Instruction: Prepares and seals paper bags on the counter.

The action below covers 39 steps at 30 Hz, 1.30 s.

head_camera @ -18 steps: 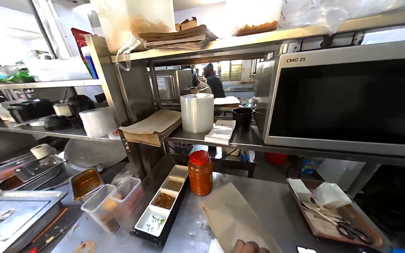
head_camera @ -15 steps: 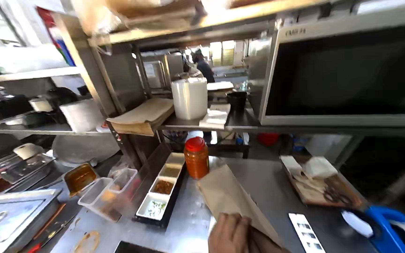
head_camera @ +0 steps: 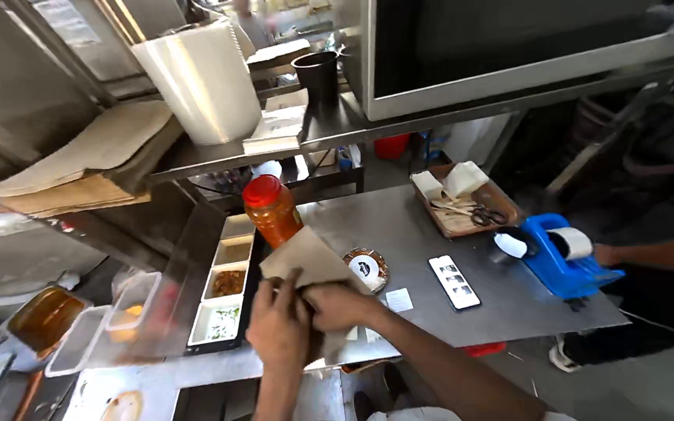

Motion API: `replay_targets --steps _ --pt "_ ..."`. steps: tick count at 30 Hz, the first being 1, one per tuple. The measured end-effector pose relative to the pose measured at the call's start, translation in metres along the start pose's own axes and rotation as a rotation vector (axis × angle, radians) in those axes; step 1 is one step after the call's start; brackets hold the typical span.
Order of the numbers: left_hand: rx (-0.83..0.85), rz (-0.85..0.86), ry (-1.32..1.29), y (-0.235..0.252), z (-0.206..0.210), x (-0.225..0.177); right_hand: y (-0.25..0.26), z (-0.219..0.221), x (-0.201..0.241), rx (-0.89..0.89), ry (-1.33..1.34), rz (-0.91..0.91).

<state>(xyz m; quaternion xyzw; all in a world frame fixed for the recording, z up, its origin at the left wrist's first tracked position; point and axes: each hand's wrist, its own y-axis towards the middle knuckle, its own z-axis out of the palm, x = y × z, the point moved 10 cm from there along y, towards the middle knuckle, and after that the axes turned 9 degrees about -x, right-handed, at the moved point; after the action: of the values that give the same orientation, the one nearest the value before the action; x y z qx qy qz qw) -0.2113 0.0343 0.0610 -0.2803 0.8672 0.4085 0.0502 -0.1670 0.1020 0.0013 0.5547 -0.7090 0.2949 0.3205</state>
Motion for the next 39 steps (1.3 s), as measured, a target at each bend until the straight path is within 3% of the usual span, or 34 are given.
replay_targets --steps 2,3,4,5,6,7,9,11,17,21,25,29,32,36,39 --pt "-0.001 -0.041 0.093 0.020 -0.002 0.015 -0.039 -0.040 -0.018 -0.284 0.417 -0.276" --pt "-0.014 -0.043 0.127 0.030 -0.004 0.019 -0.059 -0.063 -0.057 -0.487 0.620 -0.274" --pt "-0.018 -0.049 0.154 0.038 -0.004 0.020 -0.077 -0.081 -0.117 -0.732 0.694 -0.145" --pt "-0.019 -0.058 0.178 0.044 -0.003 0.018 -0.091 -0.092 -0.182 -0.929 0.594 0.088" --pt "-0.021 -0.057 0.199 0.049 0.000 0.014 -0.099 -0.087 -0.242 -0.953 0.431 0.376" --pt "-0.025 -0.048 0.207 0.055 0.006 0.008 -0.097 -0.069 -0.294 -0.846 0.354 0.612" --pt "-0.024 -0.029 0.218 0.068 0.024 -0.008 -0.082 -0.033 -0.351 -0.712 0.382 0.851" --pt "-0.008 -0.015 0.215 0.076 0.044 -0.026 -0.071 -0.021 -0.354 -0.749 0.551 0.889" --pt "0.079 -0.012 0.166 0.092 0.105 -0.065 -0.039 -0.003 -0.341 -0.811 1.080 0.693" --pt "0.075 0.059 0.111 0.115 0.149 -0.072 -0.061 -0.017 -0.355 -0.892 1.035 0.634" --pt "0.186 0.203 0.025 0.117 0.195 -0.081 -0.133 -0.062 -0.333 -1.032 0.867 0.592" --pt "0.443 0.289 -0.064 0.079 0.246 -0.095 -0.186 -0.101 -0.275 -1.167 0.766 0.664" --pt "0.650 0.314 -0.122 0.040 0.272 -0.108 -0.185 -0.101 -0.249 -1.204 0.752 0.705" --pt "0.803 0.350 -0.189 0.003 0.283 -0.115 -0.161 -0.065 -0.264 -1.283 0.876 0.790" --pt "1.012 0.404 -0.187 -0.036 0.287 -0.118 -0.155 -0.037 -0.279 -1.404 1.021 0.849"
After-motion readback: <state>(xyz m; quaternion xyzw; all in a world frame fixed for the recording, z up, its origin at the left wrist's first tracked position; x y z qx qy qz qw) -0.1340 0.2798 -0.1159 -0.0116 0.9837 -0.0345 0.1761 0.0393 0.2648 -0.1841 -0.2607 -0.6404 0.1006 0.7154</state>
